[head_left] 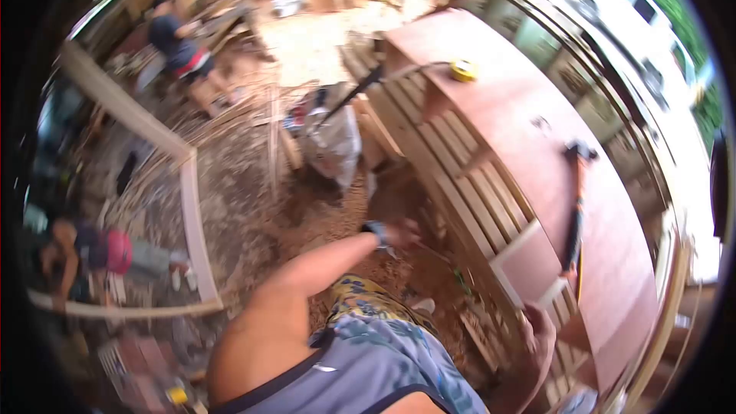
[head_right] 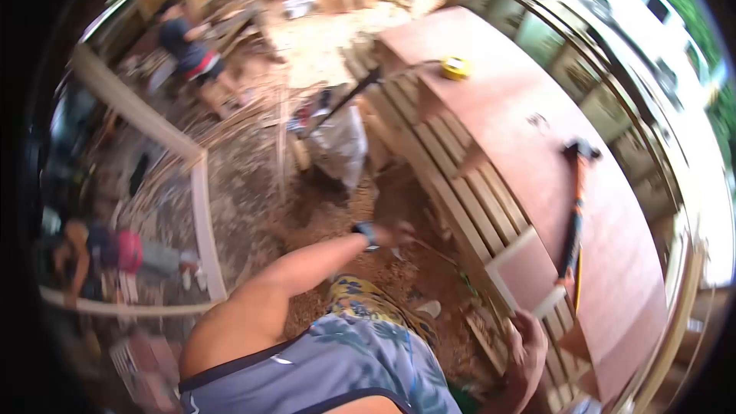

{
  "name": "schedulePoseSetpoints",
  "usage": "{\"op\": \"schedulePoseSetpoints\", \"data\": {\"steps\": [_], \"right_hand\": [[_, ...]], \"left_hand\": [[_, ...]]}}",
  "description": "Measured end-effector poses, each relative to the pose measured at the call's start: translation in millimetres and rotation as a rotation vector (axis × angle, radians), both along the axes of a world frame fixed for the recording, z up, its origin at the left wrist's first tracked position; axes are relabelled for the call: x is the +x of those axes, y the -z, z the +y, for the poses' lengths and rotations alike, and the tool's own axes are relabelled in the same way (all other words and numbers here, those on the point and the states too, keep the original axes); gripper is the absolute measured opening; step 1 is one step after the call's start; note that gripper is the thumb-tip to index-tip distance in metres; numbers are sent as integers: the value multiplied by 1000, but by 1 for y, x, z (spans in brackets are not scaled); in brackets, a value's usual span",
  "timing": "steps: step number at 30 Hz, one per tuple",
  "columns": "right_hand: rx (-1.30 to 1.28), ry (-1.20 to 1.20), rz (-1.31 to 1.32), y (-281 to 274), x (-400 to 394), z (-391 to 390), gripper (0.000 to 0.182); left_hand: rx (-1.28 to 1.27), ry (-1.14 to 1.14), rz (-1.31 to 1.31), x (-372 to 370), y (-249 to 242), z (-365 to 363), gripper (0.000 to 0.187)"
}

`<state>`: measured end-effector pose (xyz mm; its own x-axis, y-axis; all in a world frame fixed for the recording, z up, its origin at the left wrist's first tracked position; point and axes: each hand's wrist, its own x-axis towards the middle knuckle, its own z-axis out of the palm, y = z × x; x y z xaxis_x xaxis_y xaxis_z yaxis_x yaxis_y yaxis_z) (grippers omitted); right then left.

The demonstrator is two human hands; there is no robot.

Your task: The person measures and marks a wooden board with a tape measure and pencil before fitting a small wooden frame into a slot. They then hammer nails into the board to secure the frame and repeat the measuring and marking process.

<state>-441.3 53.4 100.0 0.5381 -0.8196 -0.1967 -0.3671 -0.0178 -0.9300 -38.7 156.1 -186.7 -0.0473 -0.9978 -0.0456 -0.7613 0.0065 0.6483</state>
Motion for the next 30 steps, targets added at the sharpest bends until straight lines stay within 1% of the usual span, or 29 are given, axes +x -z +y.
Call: {"op": "schedulePoseSetpoints", "data": {"steps": [1,2,3,4,5,6,8,9,10,12,15,17,18,20,21,22,23,24,25,27,28,29,30], "right_hand": [[4,-49,167,21,-27,-19,30],[-141,-64,226,40,-43,-26,35],[-235,-119,377,69,-68,-42,34],[-449,-263,717,93,-91,-58,47],[-367,-262,715,166,-135,-82,67],[-306,-239,734,167,-133,-77,66],[-173,-166,587,148,-108,-59,64],[-120,-151,498,141,-90,-55,63],[-74,-150,418,134,-74,-50,62],[-9,-169,305,122,-48,-43,60],[41,-208,215,116,-18,-36,57],[60,-215,187,111,-2,-34,56],[56,-208,186,108,5,-34,55],[37,-165,182,102,14,-35,54],[31,-137,182,99,19,-35,54],[26,-110,186,97,21,-37,53],[25,-85,188,95,26,-36,53],[20,-60,192,93,30,-37,53],[13,-35,198,91,31,-37,53],[-10,19,189,95,37,-35,53],[-22,43,182,97,41,-33,53],[-41,65,184,109,43,-36,53],[-53,101,210,110,42,-28,54]], "left_hand": [[195,-154,187,-30,-18,-35,36],[144,-93,106,-54,-48,-59,38],[174,-66,172,-75,-67,-80,38],[195,-133,134,-97,-77,-95,38],[232,-136,172,-117,-75,-111,38],[267,-135,209,-131,-74,-123,39],[333,-123,146,-154,-102,-125,44],[320,-147,116,-164,-116,-123,46],[308,-174,86,-170,-120,-120,48],[291,-274,123,-189,-74,-135,50],[224,-348,179,-198,-54,-145,50],[274,-262,153,-202,-48,-149,48],[275,-263,166,-205,-41,-150,48],[102,145,-213,-198,-25,-158,45],[90,173,-221,-201,-8,-167,45],[154,115,-154,-204,14,-175,35],[217,49,-81,-202,24,-178,26],[217,2,-8,-200,15,-176,23],[206,19,-2,-195,9,-175,23],[144,187,-108,-192,0,-177,23],[-98,342,-301,-212,85,-210,20],[-439,199,-50,-236,192,-219,35],[-112,333,-103,-218,145,-197,31]]}}
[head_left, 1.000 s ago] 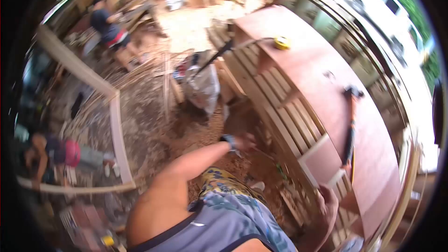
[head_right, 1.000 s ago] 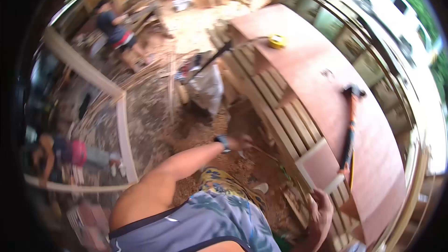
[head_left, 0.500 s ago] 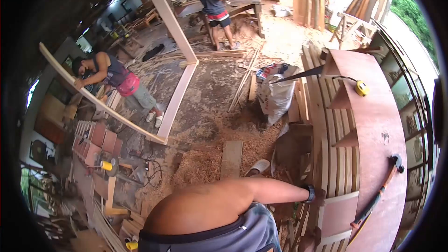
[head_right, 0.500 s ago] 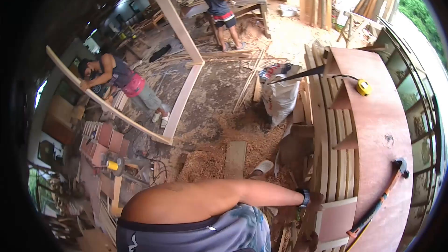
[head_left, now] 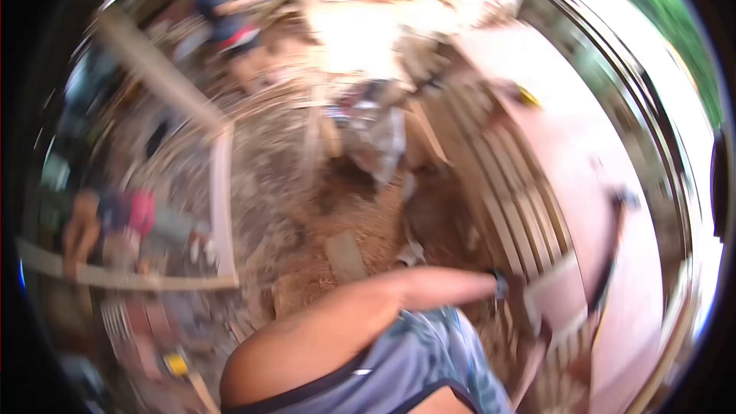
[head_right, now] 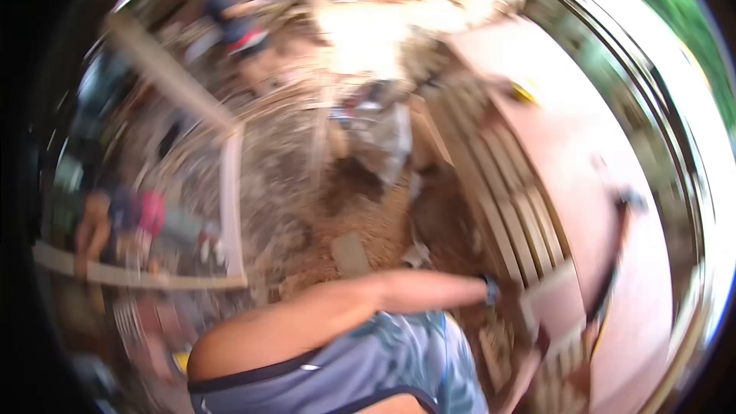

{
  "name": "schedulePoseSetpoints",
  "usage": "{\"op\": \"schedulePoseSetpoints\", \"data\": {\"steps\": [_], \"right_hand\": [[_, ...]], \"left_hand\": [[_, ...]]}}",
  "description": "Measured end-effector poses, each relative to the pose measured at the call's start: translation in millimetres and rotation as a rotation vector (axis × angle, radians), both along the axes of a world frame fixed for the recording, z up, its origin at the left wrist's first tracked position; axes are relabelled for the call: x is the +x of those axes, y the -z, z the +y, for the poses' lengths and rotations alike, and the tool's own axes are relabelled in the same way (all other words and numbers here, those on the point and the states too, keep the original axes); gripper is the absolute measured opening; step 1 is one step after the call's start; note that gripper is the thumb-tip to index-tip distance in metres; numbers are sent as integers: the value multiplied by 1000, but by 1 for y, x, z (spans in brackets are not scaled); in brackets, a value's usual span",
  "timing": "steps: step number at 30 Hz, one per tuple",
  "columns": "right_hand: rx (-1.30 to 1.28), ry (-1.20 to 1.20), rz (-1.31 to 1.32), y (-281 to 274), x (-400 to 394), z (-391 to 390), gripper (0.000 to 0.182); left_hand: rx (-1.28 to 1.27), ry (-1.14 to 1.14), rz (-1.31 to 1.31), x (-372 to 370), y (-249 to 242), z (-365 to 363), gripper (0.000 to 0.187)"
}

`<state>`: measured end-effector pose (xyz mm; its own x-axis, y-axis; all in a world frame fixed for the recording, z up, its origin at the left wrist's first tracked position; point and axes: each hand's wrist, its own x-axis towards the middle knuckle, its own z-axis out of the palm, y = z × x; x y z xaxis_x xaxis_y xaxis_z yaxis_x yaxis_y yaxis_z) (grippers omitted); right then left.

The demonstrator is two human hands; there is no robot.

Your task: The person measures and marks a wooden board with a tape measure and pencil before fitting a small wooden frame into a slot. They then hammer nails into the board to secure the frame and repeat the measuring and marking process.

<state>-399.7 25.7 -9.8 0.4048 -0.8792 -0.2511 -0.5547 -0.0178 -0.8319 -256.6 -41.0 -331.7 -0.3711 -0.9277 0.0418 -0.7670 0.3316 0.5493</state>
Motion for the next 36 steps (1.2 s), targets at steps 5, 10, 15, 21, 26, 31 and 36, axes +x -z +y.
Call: {"op": "schedulePoseSetpoints", "data": {"steps": [5,10,15,21,26,31,36], "right_hand": [[-366,-65,796,28,-20,4,97],[-254,246,682,18,18,-8,85],[-307,323,305,26,33,-21,83],[-591,380,158,41,46,-29,78],[-414,301,369,32,40,-13,78],[-646,102,689,21,27,6,84],[-423,30,408,-29,-6,49,102]], "left_hand": [[-382,47,273,65,-240,51,19],[-12,-186,704,58,-325,54,13],[39,-278,792,46,-355,52,14],[-35,-342,689,46,-352,46,20],[189,-232,803,74,-244,38,29],[667,-452,1528,77,-303,74,41],[636,-488,1603,130,-297,140,48]]}}
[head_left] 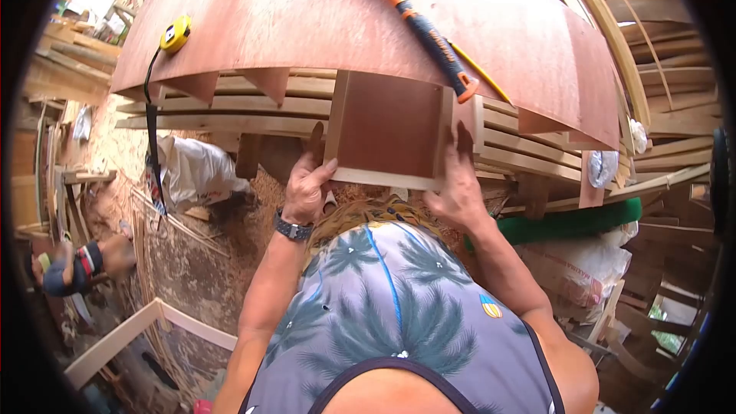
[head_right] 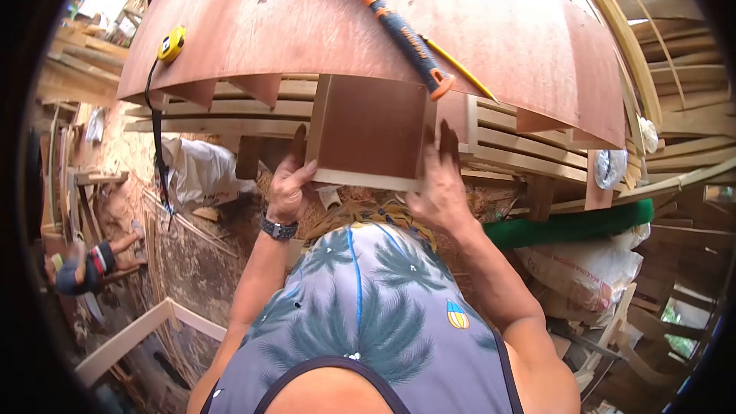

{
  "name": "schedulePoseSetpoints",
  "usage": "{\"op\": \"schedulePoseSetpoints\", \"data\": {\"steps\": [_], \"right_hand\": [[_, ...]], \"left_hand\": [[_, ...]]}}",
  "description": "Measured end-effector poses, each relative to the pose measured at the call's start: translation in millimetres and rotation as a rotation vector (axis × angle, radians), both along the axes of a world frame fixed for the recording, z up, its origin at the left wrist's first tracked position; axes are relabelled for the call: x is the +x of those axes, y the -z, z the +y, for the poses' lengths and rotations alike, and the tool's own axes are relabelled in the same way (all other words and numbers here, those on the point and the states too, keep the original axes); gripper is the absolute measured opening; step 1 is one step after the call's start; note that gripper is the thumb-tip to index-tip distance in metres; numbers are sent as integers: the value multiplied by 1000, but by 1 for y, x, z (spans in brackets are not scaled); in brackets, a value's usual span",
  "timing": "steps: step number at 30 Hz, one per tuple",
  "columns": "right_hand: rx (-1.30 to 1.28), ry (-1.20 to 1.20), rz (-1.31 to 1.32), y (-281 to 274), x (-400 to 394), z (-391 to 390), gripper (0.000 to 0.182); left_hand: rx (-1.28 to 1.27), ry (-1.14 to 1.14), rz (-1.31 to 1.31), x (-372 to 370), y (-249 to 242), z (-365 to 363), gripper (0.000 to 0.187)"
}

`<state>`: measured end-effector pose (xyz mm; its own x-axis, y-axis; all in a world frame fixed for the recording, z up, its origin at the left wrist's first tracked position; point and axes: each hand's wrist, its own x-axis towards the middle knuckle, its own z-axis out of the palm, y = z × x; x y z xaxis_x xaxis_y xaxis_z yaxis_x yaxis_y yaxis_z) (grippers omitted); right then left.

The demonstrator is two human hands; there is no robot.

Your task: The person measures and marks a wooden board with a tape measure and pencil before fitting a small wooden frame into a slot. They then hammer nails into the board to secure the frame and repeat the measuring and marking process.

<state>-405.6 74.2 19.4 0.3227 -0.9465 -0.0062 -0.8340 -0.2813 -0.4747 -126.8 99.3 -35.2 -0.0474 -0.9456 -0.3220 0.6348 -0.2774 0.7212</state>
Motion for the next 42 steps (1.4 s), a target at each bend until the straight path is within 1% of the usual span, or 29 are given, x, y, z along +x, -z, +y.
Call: {"op": "schedulePoseSetpoints", "data": {"steps": [1,3,4,5,7,8,9,11,12,14,15,17,18,19,21,23,24,26,27,29,31,35,36,37,38,39,40,41,42], "right_hand": [[150,38,-257,-2,-9,1,109],[760,-109,-811,-3,-20,2,116],[1031,-49,-1013,-27,-10,10,116],[933,-95,-1100,-35,2,20,117],[713,-227,-845,-36,11,30,117],[800,-234,-901,-46,17,32,117],[780,-263,-865,-48,21,33,118],[640,-417,-783,-39,21,33,120],[636,-418,-797,-42,21,32,120],[746,-507,-748,-56,22,27,119],[740,-513,-754,-57,23,26,119],[839,-537,-803,-57,24,27,120],[596,-598,-723,-44,24,32,120],[588,-607,-730,-45,24,34,120],[679,-603,-756,-48,24,34,118],[693,-625,-767,-47,21,39,116],[761,-653,-735,-55,20,39,115],[838,-696,-659,-63,20,39,112],[842,-703,-663,-64,21,39,112],[959,-717,-602,-65,22,38,110],[959,-749,-563,-63,23,37,109],[986,-785,-489,-69,30,30,105],[928,-784,-513,-59,31,32,103],[946,-796,-485,-67,33,27,100],[905,-807,-430,-63,34,26,98],[865,-821,-378,-56,36,26,97],[844,-814,-394,-47,36,28,94],[762,-813,-351,-43,36,29,92],[813,-809,-322,-44,39,28,90]], "left_hand": [[12,-18,-3,9,7,12,48],[5,-44,92,31,30,40,52],[3,-84,179,34,38,52,58],[15,-74,180,35,44,63,58],[-21,-117,282,36,52,81,60],[-2,-108,323,35,54,91,63],[5,-101,312,34,61,99,63],[23,-133,351,26,72,111,64],[40,-188,335,15,68,113,64],[20,-182,368,3,73,115,64],[10,-182,410,0,79,118,64],[23,-181,409,-4,93,124,64],[31,-207,420,-8,97,126,65],[35,-233,432,-11,102,126,65],[11,-233,445,-13,109,128,65],[-33,-228,470,-15,113,138,65],[-9,-228,480,-7,126,149,64],[14,-236,443,4,131,167,64],[38,-235,414,8,129,174,63],[6,-213,409,17,125,187,62],[23,-195,472,26,125,200,62],[17,-245,365,38,122,214,63],[21,-277,369,44,120,222,63],[0,-279,303,56,115,226,64],[-17,-287,234,68,110,233,65],[24,-334,102,77,85,236,68],[20,-341,28,93,73,246,69],[21,-352,-54,109,61,260,70],[42,-362,-97,120,43,271,71]]}}
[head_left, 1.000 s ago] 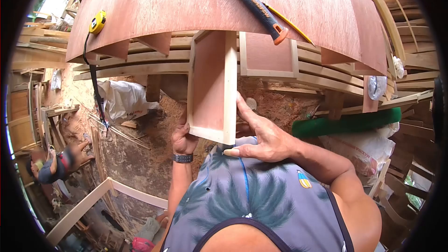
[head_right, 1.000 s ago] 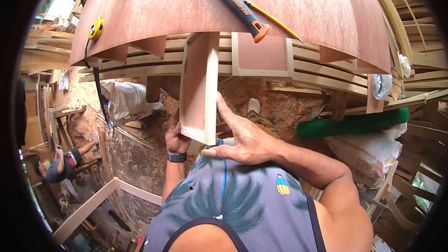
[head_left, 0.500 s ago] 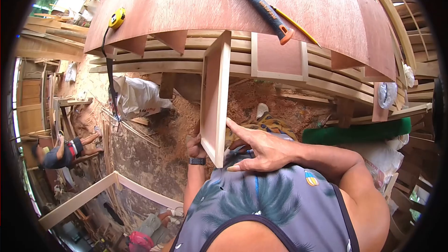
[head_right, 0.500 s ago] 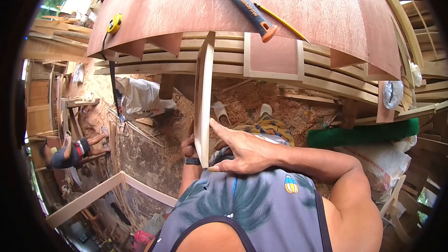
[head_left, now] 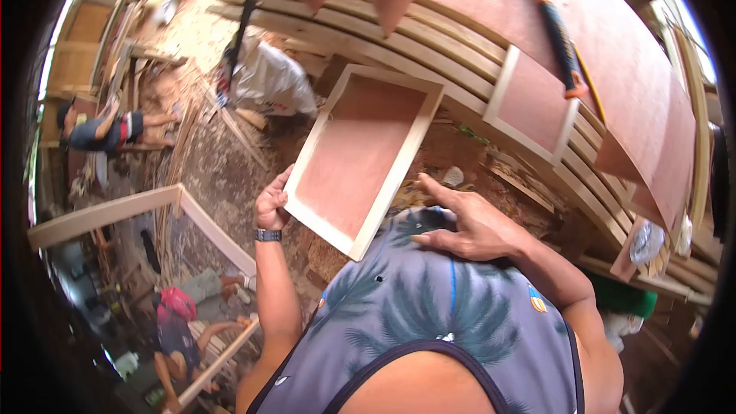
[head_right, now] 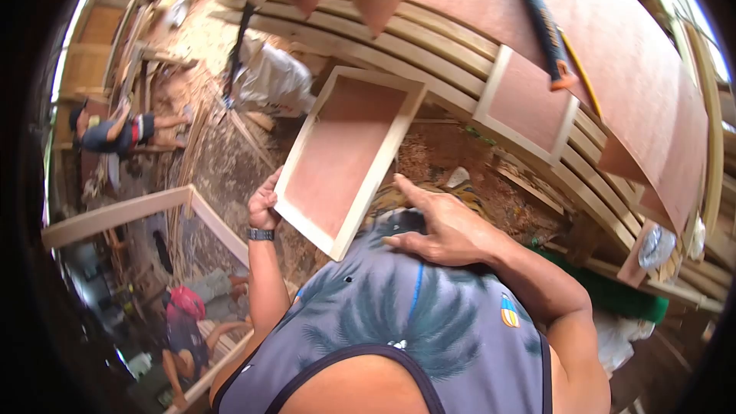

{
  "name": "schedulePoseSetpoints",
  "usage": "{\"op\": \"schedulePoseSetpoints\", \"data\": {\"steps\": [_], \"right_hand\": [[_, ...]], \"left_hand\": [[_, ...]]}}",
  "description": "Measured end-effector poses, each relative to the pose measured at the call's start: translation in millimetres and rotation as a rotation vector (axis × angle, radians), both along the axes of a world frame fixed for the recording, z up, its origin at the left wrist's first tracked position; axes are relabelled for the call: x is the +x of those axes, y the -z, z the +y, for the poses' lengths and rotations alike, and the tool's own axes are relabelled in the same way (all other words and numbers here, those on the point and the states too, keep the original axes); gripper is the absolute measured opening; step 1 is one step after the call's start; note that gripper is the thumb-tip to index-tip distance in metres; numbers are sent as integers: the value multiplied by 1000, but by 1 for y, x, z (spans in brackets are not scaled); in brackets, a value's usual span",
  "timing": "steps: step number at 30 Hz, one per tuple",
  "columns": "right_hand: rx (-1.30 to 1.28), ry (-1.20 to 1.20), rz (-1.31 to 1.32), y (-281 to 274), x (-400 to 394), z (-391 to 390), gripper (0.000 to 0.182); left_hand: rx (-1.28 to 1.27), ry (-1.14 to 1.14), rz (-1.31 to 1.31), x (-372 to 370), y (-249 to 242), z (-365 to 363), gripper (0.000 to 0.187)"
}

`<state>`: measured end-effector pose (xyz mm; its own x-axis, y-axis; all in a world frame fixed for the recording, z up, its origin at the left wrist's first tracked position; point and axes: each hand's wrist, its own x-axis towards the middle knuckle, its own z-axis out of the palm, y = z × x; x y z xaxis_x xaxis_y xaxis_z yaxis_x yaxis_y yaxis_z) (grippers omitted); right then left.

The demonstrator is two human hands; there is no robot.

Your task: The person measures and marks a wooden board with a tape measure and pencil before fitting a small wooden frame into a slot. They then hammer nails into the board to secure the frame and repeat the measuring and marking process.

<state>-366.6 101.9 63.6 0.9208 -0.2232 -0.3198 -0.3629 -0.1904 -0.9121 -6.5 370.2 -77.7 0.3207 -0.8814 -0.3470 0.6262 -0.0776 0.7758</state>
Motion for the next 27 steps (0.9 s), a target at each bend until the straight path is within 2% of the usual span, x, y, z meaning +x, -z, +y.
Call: {"op": "schedulePoseSetpoints", "data": {"steps": [3,9,11,12,13,15,16,19,23,27], "right_hand": [[13,-38,25,-7,12,-7,89],[1,-67,22,-11,37,-13,86],[-6,-94,-7,-11,46,-14,85],[-23,-102,0,-11,50,-14,84],[-42,-111,10,-12,54,-14,83],[-60,-157,44,-13,63,-15,83],[-82,-179,34,-10,65,-15,83],[-106,-225,19,-12,72,-16,83],[-95,-227,5,-7,77,-19,83],[-75,-231,5,-5,80,-20,83]], "left_hand": [[62,-37,-121,29,-50,31,70],[153,-164,-228,48,-92,92,68],[447,-312,-519,35,-113,96,65],[373,-405,-789,32,-104,93,57],[378,-430,-792,29,-102,96,57],[847,-343,-1593,16,-109,92,49],[904,-397,-1755,6,-115,82,43],[970,-540,-1839,3,-107,90,41],[1075,-539,-1818,-8,-104,106,38],[1030,-564,-1859,-12,-99,108,37]]}}
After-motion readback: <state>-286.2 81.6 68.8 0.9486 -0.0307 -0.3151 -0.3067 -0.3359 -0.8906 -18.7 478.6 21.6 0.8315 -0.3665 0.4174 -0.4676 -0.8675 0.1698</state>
